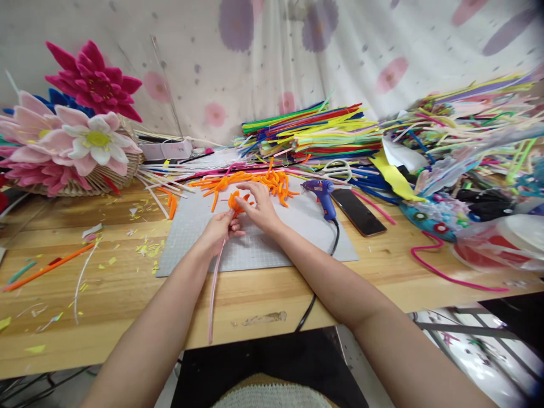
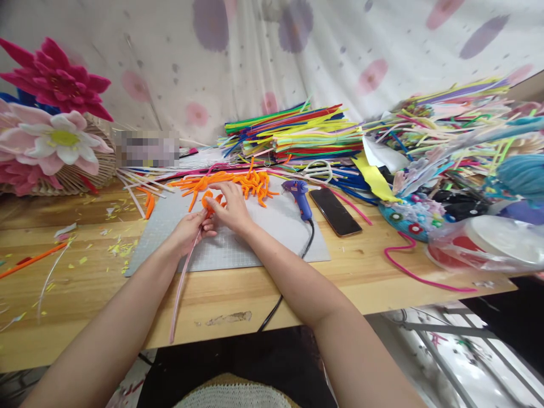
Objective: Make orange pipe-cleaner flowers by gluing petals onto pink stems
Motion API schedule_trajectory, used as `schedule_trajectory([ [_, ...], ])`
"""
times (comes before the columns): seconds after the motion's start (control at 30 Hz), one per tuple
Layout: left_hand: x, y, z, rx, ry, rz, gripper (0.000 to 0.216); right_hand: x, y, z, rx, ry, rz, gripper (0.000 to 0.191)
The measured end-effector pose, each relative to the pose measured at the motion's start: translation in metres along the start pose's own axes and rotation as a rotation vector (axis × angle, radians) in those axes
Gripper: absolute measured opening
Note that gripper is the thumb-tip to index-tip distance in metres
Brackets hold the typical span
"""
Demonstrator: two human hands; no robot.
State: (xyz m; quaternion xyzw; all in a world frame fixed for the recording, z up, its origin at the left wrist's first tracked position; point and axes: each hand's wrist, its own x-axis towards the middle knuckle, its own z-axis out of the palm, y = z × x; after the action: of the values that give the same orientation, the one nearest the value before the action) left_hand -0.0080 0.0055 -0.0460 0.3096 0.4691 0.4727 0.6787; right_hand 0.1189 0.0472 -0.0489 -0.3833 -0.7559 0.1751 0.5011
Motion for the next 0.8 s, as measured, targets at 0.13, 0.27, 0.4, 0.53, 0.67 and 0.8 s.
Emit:
schedule_trajectory([
  [0.13, -0.001, 0.000, 0.002, -0.040, 0.020, 0.031, 0.021, 0.000, 0.003, -0.001, 0.039, 0.050, 0.035, 0.029],
  [0.27, -0.001, 0.000, 0.003, -0.069, 0.012, 0.033, 0.021, -0.002, 0.003, -0.001, 0.015, 0.046, 0.027, 0.029],
  [0.4, 0.000, 0.002, 0.002, -0.136, -0.006, 0.029, 0.023, -0.003, 0.004, 0.000, -0.008, 0.066, 0.025, 0.029],
  [0.53, 0.001, 0.006, -0.001, -0.211, -0.015, -0.010, 0.021, -0.005, 0.010, 0.001, -0.028, 0.139, 0.087, 0.030],
  [0.67, 0.001, 0.010, -0.004, -0.293, -0.042, -0.110, 0.024, -0.007, 0.016, 0.002, -0.036, 0.158, 0.139, 0.030],
  [0.8, 0.002, 0.013, -0.008, -0.403, -0.116, -0.172, 0.032, -0.010, 0.018, 0.004, -0.050, 0.149, 0.151, 0.031],
])
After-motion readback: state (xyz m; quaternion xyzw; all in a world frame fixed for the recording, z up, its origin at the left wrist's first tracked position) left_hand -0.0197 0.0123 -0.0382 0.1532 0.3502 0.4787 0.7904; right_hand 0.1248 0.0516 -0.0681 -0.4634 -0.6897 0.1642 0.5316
